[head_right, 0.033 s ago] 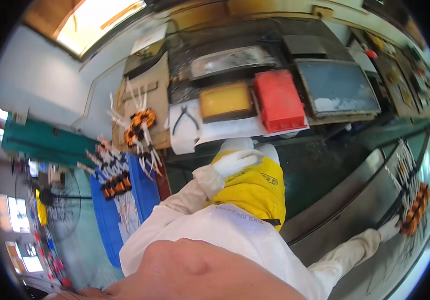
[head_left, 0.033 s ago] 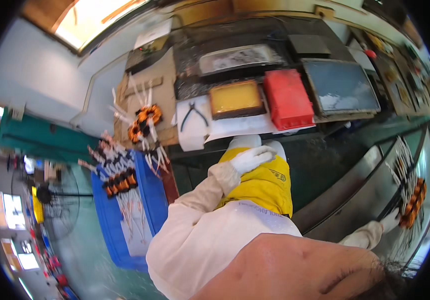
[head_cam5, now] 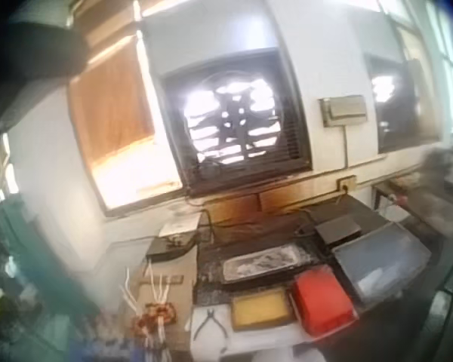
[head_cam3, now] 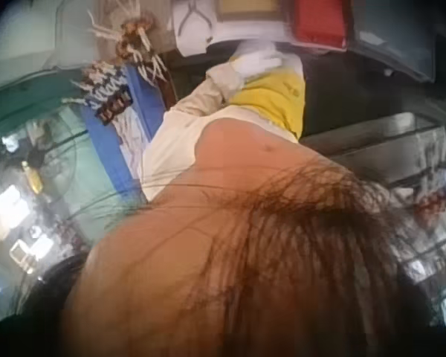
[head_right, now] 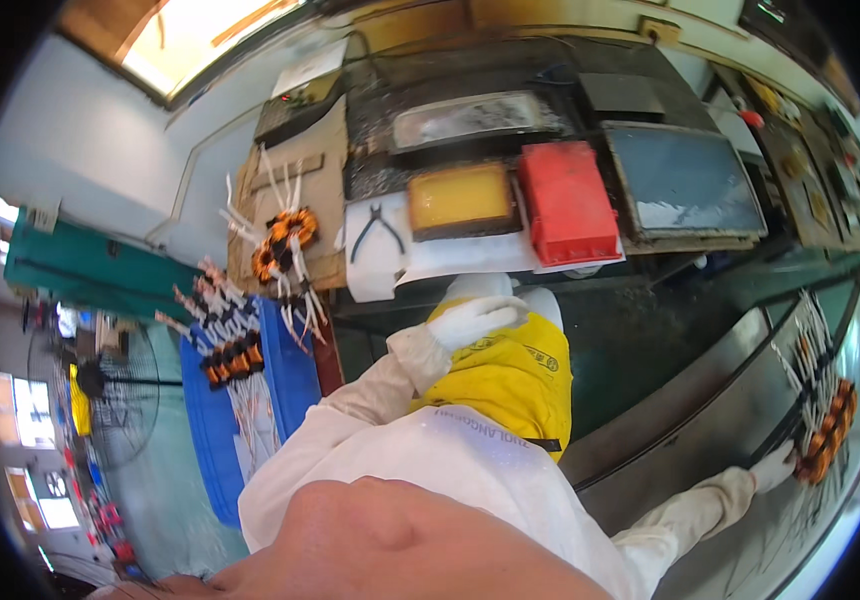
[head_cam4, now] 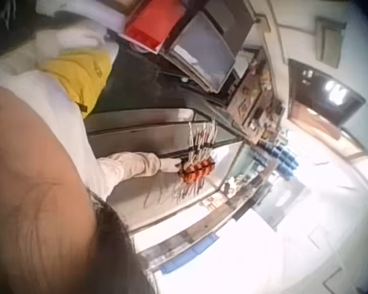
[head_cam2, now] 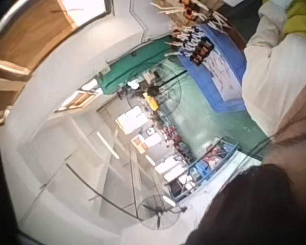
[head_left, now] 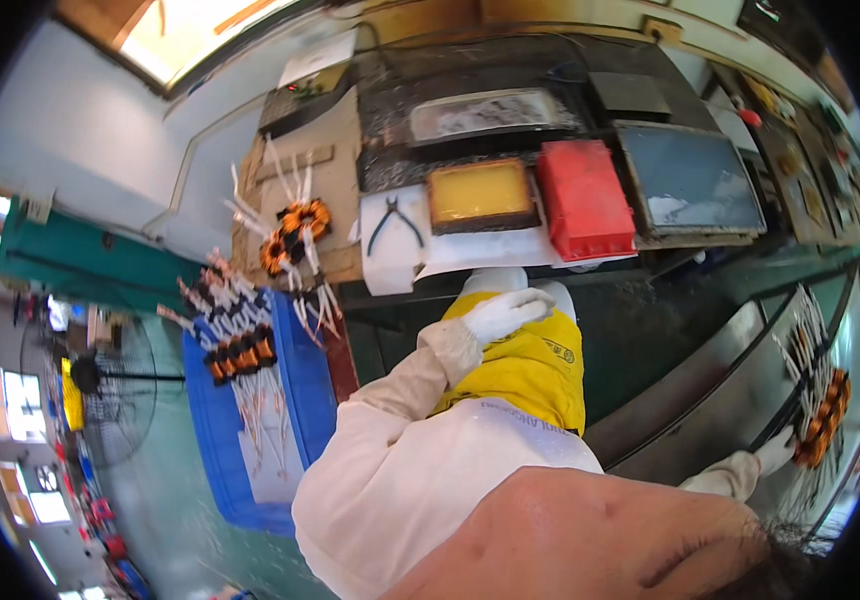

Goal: The person is dipping the ends of inductor coil wires into a soldering bath to tin them.

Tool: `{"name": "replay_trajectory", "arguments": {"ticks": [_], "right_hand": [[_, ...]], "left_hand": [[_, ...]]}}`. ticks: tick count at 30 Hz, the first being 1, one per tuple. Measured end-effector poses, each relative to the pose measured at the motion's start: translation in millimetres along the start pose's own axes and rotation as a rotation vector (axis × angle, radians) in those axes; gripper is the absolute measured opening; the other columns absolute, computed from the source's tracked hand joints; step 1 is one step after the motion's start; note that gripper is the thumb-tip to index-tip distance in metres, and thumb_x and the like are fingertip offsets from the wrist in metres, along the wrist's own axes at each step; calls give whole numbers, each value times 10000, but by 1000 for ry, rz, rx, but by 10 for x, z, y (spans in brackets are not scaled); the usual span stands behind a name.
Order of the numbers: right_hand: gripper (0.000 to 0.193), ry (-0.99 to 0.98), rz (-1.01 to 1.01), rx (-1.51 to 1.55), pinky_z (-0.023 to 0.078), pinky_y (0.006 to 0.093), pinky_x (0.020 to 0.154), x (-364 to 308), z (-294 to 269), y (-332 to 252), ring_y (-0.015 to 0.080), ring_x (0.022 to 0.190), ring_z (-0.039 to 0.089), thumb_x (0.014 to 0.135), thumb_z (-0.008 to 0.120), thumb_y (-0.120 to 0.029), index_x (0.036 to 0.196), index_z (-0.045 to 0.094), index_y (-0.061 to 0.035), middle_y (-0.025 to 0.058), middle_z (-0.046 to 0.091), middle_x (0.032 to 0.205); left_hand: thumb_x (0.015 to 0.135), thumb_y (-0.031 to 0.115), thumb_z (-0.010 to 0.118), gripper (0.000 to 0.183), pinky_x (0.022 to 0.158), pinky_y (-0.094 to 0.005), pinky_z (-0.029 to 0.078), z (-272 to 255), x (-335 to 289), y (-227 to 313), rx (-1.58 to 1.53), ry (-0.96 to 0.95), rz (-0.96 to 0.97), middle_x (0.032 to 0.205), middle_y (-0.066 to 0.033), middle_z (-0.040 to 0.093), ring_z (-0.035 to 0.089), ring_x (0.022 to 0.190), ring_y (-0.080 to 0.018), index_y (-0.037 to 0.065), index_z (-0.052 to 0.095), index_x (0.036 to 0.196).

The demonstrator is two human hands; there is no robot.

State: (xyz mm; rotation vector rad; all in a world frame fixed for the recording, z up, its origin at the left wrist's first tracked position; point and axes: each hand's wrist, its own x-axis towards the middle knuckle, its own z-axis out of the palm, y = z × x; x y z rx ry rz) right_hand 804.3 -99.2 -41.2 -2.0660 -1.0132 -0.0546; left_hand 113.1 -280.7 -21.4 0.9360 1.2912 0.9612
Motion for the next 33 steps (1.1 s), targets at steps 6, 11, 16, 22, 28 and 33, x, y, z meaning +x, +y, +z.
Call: {"name": "replay_trajectory", "arguments": {"ticks": [6,11,16,22,28,33], "right_hand": [[417,39,-165,-693,528,451,849,-758,61,-764,347,1028,631,900,548,-509,1192,641,-225,114,616,1187],[359,-79,-265,-1161,552,471,757,-1053,42,-871,356,1014,623,884,571,-475,1186,632,-289,96,504,1313],[362,-235,-485,-1386,548,474,756,-1013,1,-514,352,1006,611,869,583,-478,1165,637,-276,109,507,1218],[410,-125,-170,-1011,514,506,794,-1153,1,-791,367,1036,580,806,631,-542,1128,668,-291,139,493,1281],[433,-337,-530,-627,490,417,895,-1588,360,-1378,319,1040,621,889,608,-439,1170,668,-115,161,649,1152],[303,-763,-558,143,470,343,946,-2671,714,-1977,253,1055,628,954,597,-215,1139,649,19,159,674,1120]], "left_hand": [[986,356,489,411,1000,-299,422,-278,-177,-150,114,138,55,1202,-94,648,582,1132,-187,69,602,1259],[978,347,496,414,1010,-313,417,-628,-419,-216,160,331,56,1201,-119,649,582,1151,-214,65,600,1262],[955,395,518,414,1004,-351,422,-1109,-625,-485,250,654,119,1200,-148,651,594,1147,-269,115,621,1242],[895,353,585,495,1048,-398,392,-1578,-920,-777,348,1174,-14,1280,-186,555,531,1187,-342,106,537,1321],[845,313,643,563,1059,-452,385,-2028,-1316,-1312,667,1624,-101,1364,-235,442,451,1233,-411,30,492,1307],[860,302,613,599,978,-486,441,-2165,-1388,-1358,635,1405,-439,1295,-239,522,519,1175,-421,65,419,1375]]}}
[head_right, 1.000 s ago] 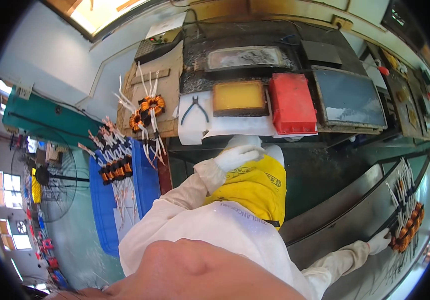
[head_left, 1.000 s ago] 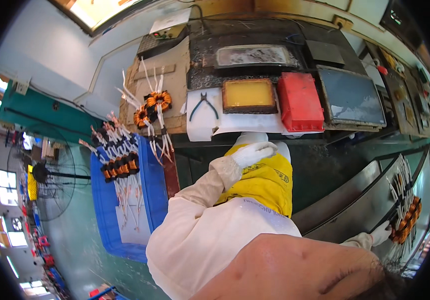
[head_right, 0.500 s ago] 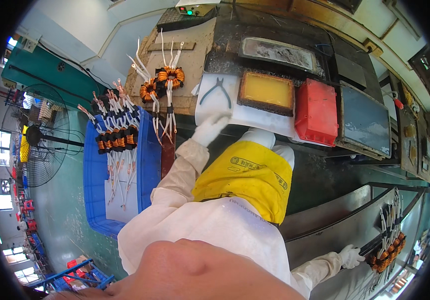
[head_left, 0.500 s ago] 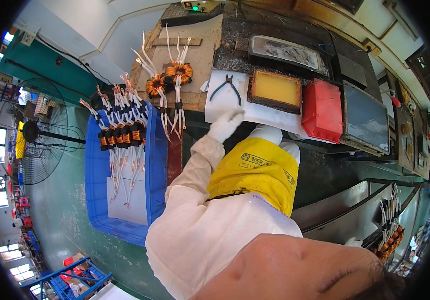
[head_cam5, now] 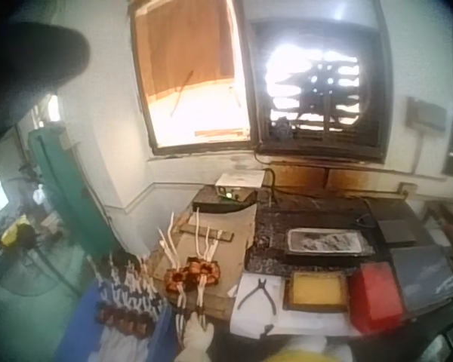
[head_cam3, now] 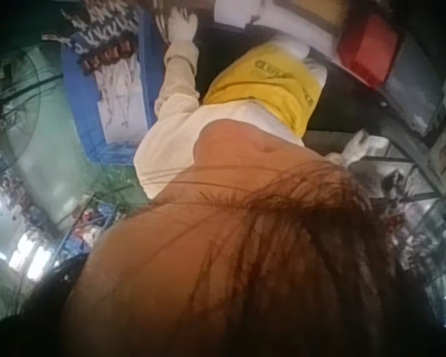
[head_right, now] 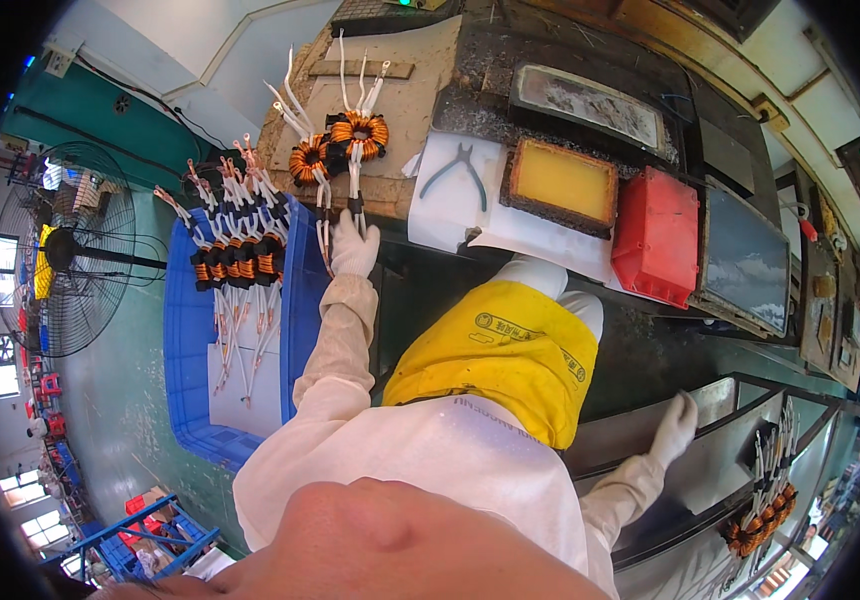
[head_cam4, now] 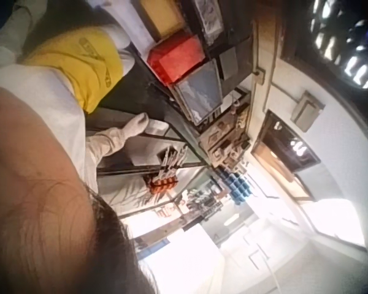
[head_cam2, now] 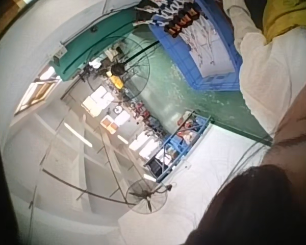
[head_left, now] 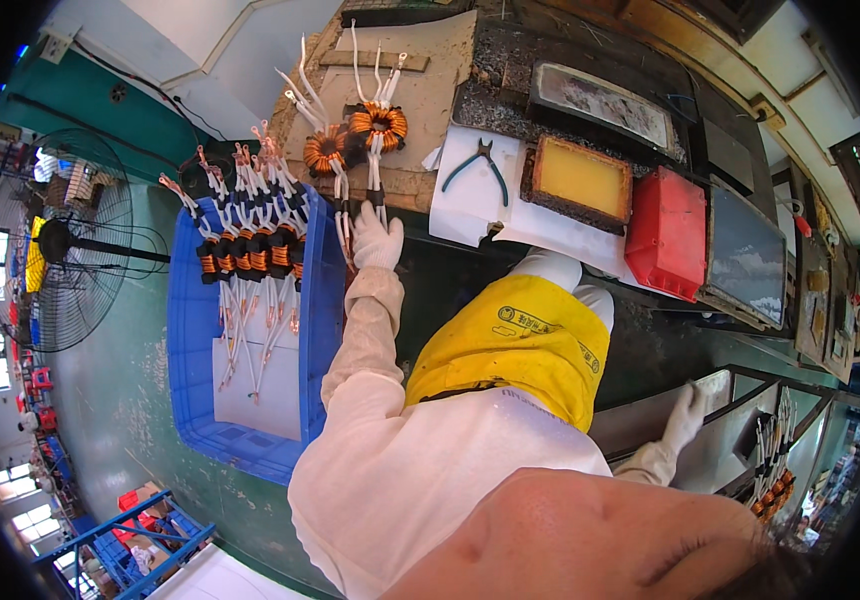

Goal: The person is dipping the ends of inductor coil wires into a soldering bath to tin them.

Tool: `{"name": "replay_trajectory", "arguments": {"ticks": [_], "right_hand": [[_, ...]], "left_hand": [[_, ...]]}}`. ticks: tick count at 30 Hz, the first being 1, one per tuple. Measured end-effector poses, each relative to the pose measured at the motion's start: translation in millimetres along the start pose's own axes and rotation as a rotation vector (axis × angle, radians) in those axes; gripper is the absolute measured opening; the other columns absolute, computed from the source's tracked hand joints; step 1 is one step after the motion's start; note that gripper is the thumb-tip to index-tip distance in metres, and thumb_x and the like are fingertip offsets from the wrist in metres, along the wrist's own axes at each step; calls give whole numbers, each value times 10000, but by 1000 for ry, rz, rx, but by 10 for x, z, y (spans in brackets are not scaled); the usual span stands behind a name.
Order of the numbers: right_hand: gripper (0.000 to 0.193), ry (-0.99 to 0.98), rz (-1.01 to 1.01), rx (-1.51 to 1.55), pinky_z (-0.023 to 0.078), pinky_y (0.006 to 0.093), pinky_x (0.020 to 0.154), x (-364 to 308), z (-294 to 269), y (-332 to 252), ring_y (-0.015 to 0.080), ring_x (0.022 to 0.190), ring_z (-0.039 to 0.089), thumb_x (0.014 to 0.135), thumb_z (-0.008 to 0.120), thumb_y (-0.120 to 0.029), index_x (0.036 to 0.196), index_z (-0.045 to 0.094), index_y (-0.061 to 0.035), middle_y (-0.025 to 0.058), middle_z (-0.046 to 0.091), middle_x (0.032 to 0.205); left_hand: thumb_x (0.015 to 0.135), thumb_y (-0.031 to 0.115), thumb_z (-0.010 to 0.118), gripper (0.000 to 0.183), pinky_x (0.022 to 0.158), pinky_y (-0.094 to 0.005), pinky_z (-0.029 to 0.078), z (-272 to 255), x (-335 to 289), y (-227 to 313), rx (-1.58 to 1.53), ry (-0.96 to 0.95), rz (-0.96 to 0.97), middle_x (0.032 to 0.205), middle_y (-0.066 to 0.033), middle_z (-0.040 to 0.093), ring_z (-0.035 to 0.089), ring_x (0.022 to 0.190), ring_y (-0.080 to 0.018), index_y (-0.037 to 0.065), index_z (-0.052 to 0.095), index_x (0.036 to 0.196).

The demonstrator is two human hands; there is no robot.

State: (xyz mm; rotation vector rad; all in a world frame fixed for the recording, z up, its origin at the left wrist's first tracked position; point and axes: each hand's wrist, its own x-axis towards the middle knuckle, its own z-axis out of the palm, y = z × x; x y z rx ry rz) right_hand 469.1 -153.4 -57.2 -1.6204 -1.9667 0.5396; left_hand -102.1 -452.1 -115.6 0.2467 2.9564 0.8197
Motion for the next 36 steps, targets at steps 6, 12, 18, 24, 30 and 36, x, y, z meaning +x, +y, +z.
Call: {"name": "replay_trajectory", "arguments": {"ticks": [6,12,18,24,30,36], "right_hand": [[212,-396,-446,137,499,361,889,94,1128,-1597,317,997,645,904,612,-129,1080,664,-24,157,676,1061],[162,-620,-838,353,518,358,809,-389,1504,-2692,320,916,651,862,636,-80,1012,652,-20,145,667,1002],[159,-910,-802,394,516,378,835,-817,1656,-2724,324,942,646,867,633,-124,998,668,-40,137,669,997],[213,-1235,-318,630,505,325,893,-1086,1978,-2379,243,989,658,931,595,-167,1079,654,-26,108,682,1051],[206,-1326,121,910,515,275,901,-1219,2304,-2203,145,974,643,982,549,-134,1127,594,6,78,664,1101],[210,-1315,199,915,516,257,896,-1198,2234,-2280,137,965,642,986,540,-130,1142,583,3,85,657,1113]], "left_hand": [[902,285,522,361,873,-509,482,-218,-114,-108,134,-153,-16,1110,-203,635,616,1003,-402,78,540,1198],[949,308,444,317,773,-372,500,-380,-211,86,-176,-254,-8,874,-137,683,669,853,-271,63,602,1074],[964,341,528,348,732,-317,493,19,-283,-437,-409,-478,76,908,-87,664,633,789,-188,36,615,1106],[974,258,530,303,831,-315,512,46,53,-204,-1227,-391,-323,984,-113,656,629,865,-203,26,589,1160],[978,390,575,368,816,-387,530,290,176,-79,-1623,-507,-553,981,-80,610,592,877,-203,62,595,1143],[939,424,634,340,623,-293,504,276,256,-218,-1508,-541,-630,779,8,531,518,671,-120,104,645,1052]]}}
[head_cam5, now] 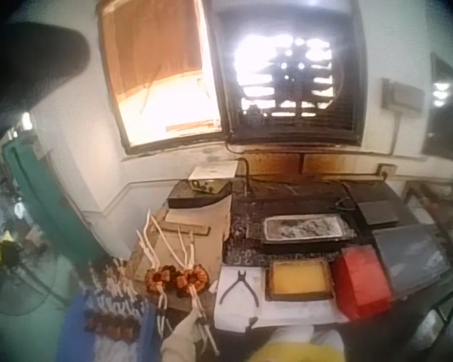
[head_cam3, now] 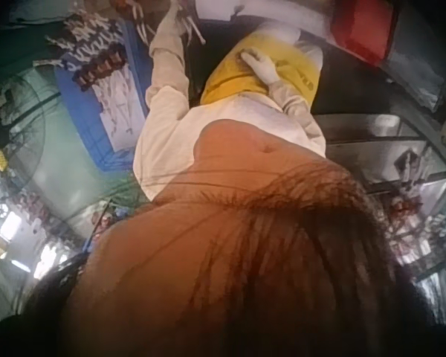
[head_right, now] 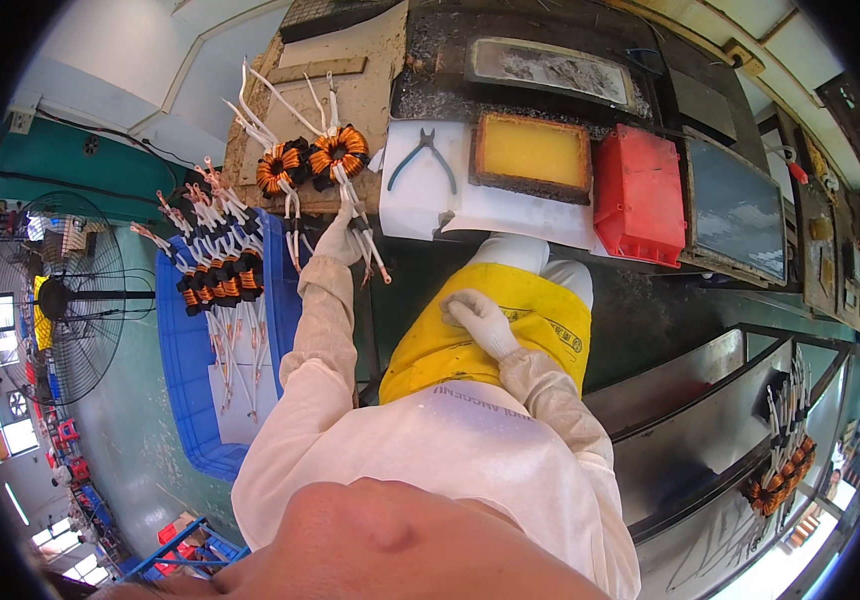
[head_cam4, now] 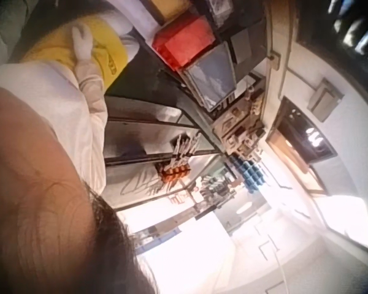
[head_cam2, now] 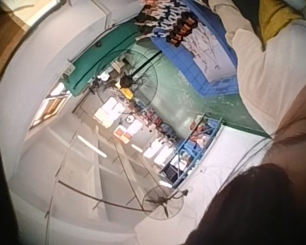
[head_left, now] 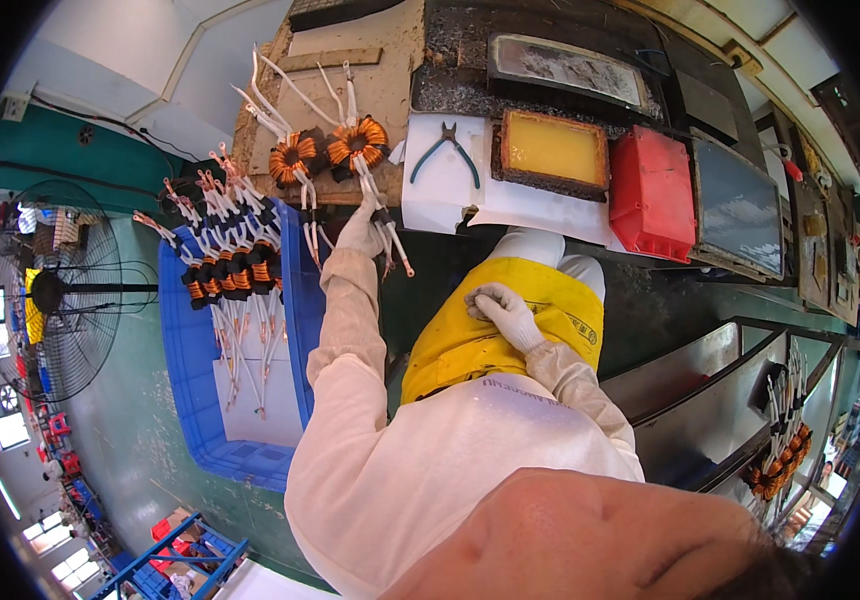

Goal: The person is dipping the ends of inductor coil wires into a soldering bath to tin them.

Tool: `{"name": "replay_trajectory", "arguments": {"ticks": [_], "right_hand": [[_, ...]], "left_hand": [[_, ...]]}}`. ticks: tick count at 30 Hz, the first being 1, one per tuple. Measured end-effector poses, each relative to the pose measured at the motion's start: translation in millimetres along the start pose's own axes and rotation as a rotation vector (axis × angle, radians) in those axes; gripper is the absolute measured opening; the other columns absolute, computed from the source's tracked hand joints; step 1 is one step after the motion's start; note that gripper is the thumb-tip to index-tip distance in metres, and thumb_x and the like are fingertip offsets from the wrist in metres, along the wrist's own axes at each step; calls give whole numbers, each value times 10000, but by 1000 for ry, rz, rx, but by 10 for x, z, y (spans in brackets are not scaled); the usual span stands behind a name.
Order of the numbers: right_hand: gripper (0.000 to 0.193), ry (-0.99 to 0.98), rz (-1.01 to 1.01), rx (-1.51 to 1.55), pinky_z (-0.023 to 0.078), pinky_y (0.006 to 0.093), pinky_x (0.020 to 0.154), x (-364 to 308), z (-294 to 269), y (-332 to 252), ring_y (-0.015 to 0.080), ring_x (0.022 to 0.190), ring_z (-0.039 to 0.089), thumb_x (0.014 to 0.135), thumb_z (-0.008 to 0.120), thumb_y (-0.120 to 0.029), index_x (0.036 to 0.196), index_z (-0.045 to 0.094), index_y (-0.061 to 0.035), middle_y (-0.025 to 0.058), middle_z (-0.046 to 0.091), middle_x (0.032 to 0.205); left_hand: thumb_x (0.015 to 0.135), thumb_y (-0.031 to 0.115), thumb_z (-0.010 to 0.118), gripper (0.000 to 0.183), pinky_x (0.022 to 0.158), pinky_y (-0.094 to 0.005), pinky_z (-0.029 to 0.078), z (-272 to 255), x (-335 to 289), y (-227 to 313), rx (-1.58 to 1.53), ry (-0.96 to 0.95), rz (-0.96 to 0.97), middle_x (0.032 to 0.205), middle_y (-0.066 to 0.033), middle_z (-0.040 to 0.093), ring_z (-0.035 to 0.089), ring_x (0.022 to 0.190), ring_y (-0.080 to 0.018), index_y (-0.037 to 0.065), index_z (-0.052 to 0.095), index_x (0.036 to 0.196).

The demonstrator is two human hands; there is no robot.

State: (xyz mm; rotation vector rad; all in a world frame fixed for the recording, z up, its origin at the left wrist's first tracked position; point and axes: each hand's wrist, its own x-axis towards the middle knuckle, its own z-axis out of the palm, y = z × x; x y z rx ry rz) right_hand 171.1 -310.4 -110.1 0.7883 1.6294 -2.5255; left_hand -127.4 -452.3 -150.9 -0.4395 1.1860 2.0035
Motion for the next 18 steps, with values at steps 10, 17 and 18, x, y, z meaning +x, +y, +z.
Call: {"name": "replay_trajectory", "arguments": {"ticks": [10,17,18], "right_hand": [[280,-9,10,-25,490,275,937,3,-66,40,184,1017,646,983,543,-161,1209,569,3,108,646,1174],[287,-16,19,16,496,276,928,-9,-75,74,187,1009,653,983,548,-167,1211,567,6,110,644,1179],[283,-18,22,11,497,273,925,-15,-71,71,184,1012,654,983,546,-166,1208,570,5,107,647,1173]], "left_hand": [[950,416,622,302,523,-262,395,208,-163,166,469,62,-43,715,13,538,492,582,-108,115,618,953],[1000,321,538,276,856,-555,530,68,-104,204,82,-81,-22,917,-121,613,624,867,-298,52,587,1032],[1001,313,535,275,826,-539,548,18,-77,223,158,-102,-2,916,-123,613,628,840,-295,43,582,1034]]}}
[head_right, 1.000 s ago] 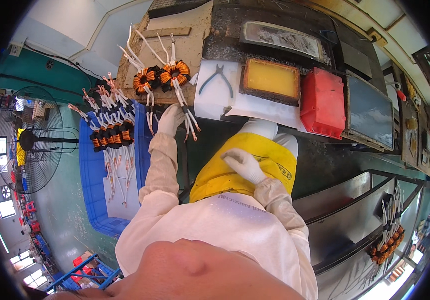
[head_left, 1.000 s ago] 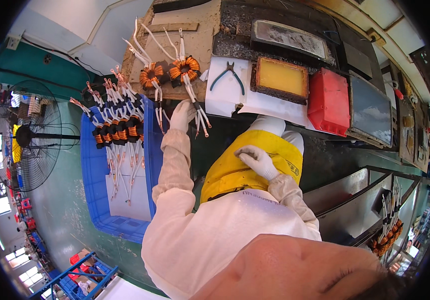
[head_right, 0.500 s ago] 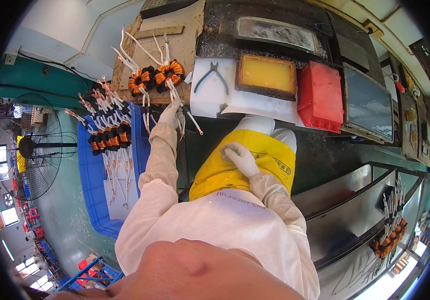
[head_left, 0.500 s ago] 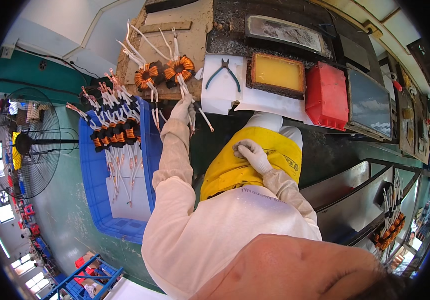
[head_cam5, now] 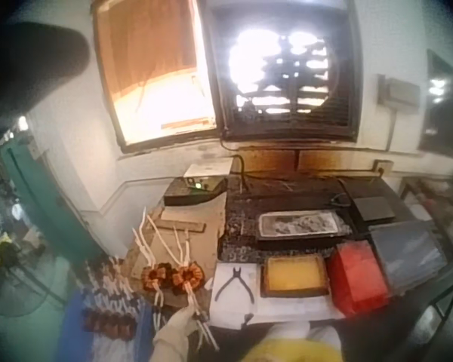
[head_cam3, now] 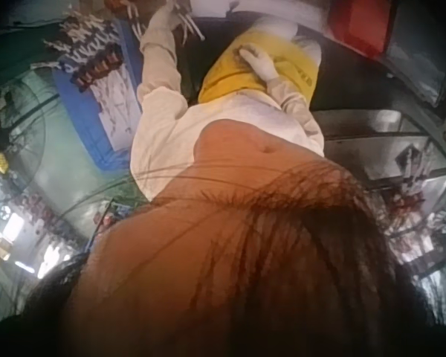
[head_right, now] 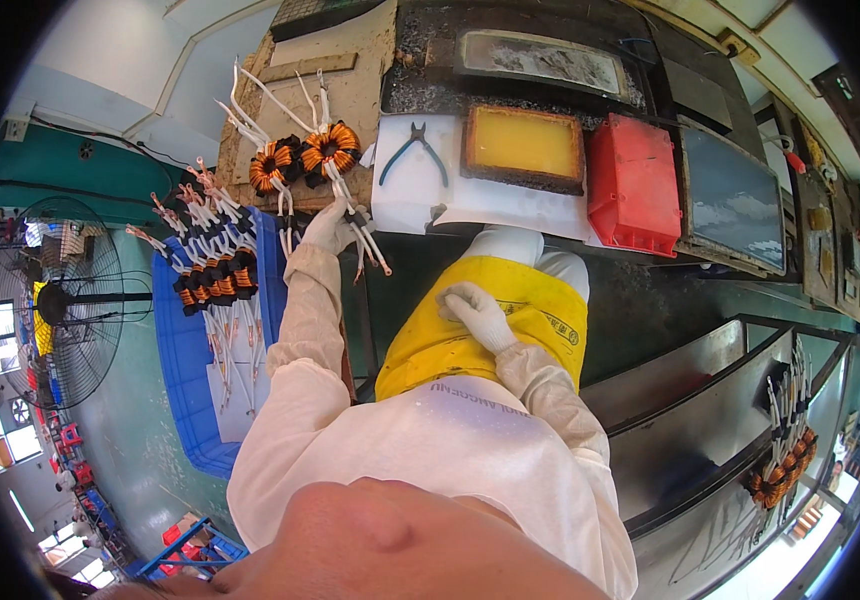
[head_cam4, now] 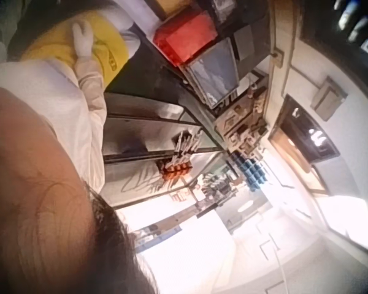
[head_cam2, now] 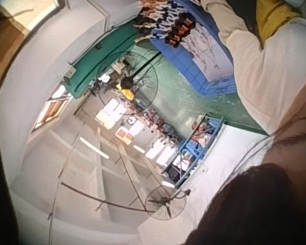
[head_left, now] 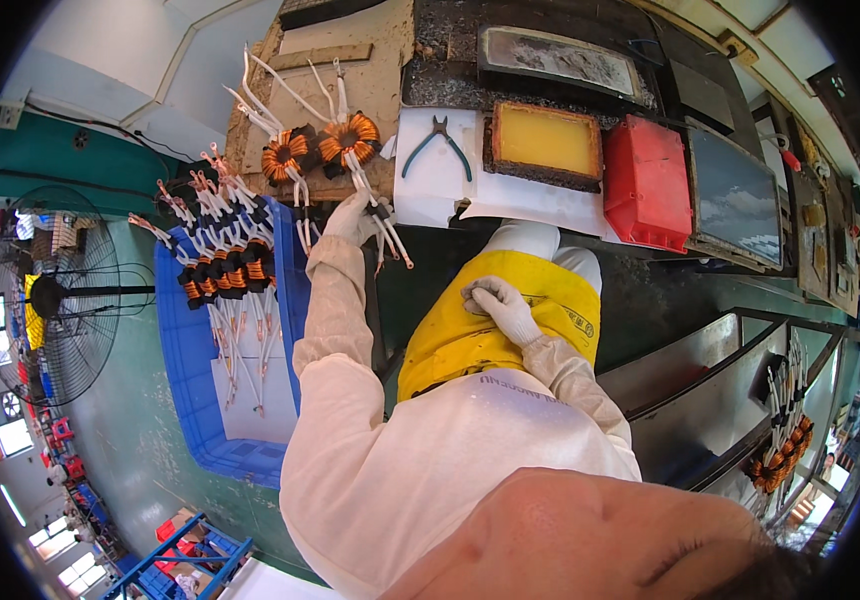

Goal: The person is dipping the ends of inductor coil wires into a soldering bath to tin them.

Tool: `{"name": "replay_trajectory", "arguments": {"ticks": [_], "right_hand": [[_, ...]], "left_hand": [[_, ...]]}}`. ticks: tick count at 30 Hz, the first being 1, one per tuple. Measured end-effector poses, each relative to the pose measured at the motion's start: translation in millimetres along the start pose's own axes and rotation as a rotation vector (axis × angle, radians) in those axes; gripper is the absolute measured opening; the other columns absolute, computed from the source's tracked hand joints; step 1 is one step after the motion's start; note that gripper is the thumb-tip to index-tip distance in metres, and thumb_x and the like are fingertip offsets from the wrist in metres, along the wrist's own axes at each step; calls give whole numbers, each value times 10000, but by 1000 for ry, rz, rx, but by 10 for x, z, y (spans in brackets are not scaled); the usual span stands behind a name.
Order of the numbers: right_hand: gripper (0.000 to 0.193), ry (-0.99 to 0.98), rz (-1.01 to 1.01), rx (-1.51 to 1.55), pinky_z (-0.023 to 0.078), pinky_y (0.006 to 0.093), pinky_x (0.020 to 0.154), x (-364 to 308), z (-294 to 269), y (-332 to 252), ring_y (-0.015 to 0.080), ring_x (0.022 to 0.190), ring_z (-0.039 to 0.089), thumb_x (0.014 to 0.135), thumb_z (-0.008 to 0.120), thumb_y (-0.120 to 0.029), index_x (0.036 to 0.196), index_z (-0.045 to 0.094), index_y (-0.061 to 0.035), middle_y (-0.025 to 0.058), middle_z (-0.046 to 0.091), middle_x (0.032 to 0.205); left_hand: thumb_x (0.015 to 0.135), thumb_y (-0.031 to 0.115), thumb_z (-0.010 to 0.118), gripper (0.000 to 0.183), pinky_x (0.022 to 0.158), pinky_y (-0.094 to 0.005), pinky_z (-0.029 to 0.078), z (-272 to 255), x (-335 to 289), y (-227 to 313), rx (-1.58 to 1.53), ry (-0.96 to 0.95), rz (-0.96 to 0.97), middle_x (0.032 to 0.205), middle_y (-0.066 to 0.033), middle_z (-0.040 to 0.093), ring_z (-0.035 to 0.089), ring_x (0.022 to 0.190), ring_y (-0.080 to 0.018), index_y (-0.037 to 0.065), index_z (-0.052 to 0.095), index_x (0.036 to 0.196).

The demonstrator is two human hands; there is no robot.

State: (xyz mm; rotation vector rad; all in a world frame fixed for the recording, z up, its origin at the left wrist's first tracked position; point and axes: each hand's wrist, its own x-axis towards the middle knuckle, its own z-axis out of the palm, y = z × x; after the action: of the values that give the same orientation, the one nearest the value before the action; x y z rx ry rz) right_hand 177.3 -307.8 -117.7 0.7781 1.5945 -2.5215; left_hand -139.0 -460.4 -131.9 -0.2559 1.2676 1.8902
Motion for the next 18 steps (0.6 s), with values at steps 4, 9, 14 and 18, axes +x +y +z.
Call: {"name": "replay_trajectory", "arguments": {"ticks": [4,9,14,18], "right_hand": [[273,25,5,-24,498,259,909,16,-1,-20,165,993,654,983,545,-163,1199,576,2,91,658,1147],[267,28,17,-22,502,250,886,41,-6,-49,148,948,651,981,549,-168,1192,584,-7,80,664,1132],[206,38,6,12,514,239,871,30,22,-31,118,924,641,984,536,-131,1136,591,-2,67,656,1102],[269,33,8,-33,502,249,888,27,-5,-22,152,954,655,979,552,-166,1195,588,-12,88,660,1145]], "left_hand": [[1003,300,515,284,740,-490,591,8,43,140,277,12,-24,887,-121,615,637,759,-286,24,574,1040],[989,348,475,413,751,-382,530,137,-20,202,770,108,-12,926,-128,623,602,817,-236,-33,604,1083],[970,442,445,515,793,-332,480,-144,245,144,1351,171,31,975,-114,640,600,849,-222,-11,620,1140],[940,504,475,544,846,-358,486,-213,110,-5,1180,212,221,970,-146,680,646,959,-226,26,636,1145]]}}
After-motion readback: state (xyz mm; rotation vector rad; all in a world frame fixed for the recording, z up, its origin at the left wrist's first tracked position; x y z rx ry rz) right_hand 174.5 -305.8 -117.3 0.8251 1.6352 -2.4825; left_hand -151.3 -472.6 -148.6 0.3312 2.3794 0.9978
